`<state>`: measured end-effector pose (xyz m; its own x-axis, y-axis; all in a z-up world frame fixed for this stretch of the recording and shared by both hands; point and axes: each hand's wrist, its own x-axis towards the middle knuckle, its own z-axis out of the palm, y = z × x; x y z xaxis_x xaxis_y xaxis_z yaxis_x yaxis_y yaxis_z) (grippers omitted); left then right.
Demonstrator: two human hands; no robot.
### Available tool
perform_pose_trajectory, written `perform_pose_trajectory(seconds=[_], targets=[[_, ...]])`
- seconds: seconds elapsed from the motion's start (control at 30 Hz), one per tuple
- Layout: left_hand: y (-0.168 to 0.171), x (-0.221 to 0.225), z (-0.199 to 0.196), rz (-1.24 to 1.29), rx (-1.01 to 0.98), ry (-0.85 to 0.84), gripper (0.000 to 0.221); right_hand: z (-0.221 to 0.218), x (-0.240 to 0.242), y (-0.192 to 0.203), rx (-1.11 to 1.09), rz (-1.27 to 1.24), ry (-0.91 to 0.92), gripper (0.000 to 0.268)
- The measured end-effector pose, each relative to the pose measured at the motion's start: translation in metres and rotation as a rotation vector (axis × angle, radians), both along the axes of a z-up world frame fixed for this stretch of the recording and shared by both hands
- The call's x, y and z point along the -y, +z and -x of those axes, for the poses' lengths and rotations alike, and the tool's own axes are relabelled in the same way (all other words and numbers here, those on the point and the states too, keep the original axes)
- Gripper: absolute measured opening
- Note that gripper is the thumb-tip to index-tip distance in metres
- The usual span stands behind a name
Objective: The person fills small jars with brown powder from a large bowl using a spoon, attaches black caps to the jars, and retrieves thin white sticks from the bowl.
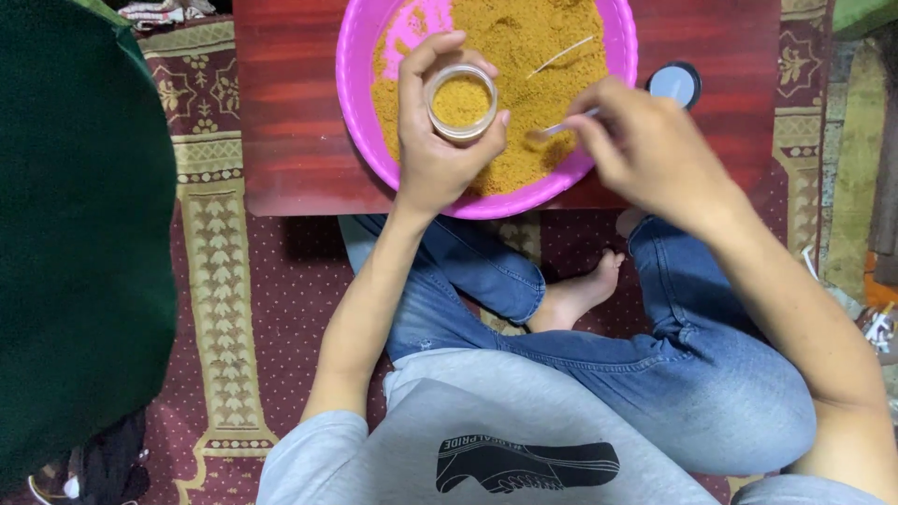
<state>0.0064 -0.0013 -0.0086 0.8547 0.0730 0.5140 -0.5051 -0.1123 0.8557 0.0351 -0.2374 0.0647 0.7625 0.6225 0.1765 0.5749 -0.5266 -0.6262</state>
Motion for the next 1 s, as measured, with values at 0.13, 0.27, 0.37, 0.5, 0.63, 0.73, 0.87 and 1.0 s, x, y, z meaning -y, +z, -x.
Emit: perform_pose_trajectory(seconds=[0.13,0.27,0.37,0.5,0.63,0.73,0.87,1.0], targets=[[0.000,0.000,0.001,-0.006,-0.002,0.002,0.078,-0.005,-0.008,-0.018,0.056,0.078,0.091,0.009],[0.001,0.000,0.001,-0.030,-0.013,-0.002,0.076,-0.005,0.004,0.002,0.145,0.080,0.018,0.006],[0.005,0.004,0.004,-0.035,-0.022,-0.040,0.077,-0.003,0.004,-0.013,0.232,0.120,-0.006,0.010],[0.008,0.006,0.007,-0.048,-0.022,-0.091,0.079,-0.003,-0.007,-0.031,0.177,0.087,0.073,0.010],[0.009,0.007,0.005,-0.049,-0.023,-0.103,0.079,-0.006,-0.003,-0.026,0.155,0.082,0.077,0.021],[0.010,0.009,0.006,-0.025,-0.017,-0.139,0.079,-0.004,0.004,-0.017,0.057,0.004,0.088,0.052],[0.011,0.009,0.007,-0.019,-0.009,-0.151,0.080,-0.006,0.021,-0.001,0.034,0.000,-0.019,0.042],[0.013,0.010,0.007,-0.055,0.005,-0.170,0.087,-0.016,0.057,-0.008,0.338,0.035,-0.142,0.021]])
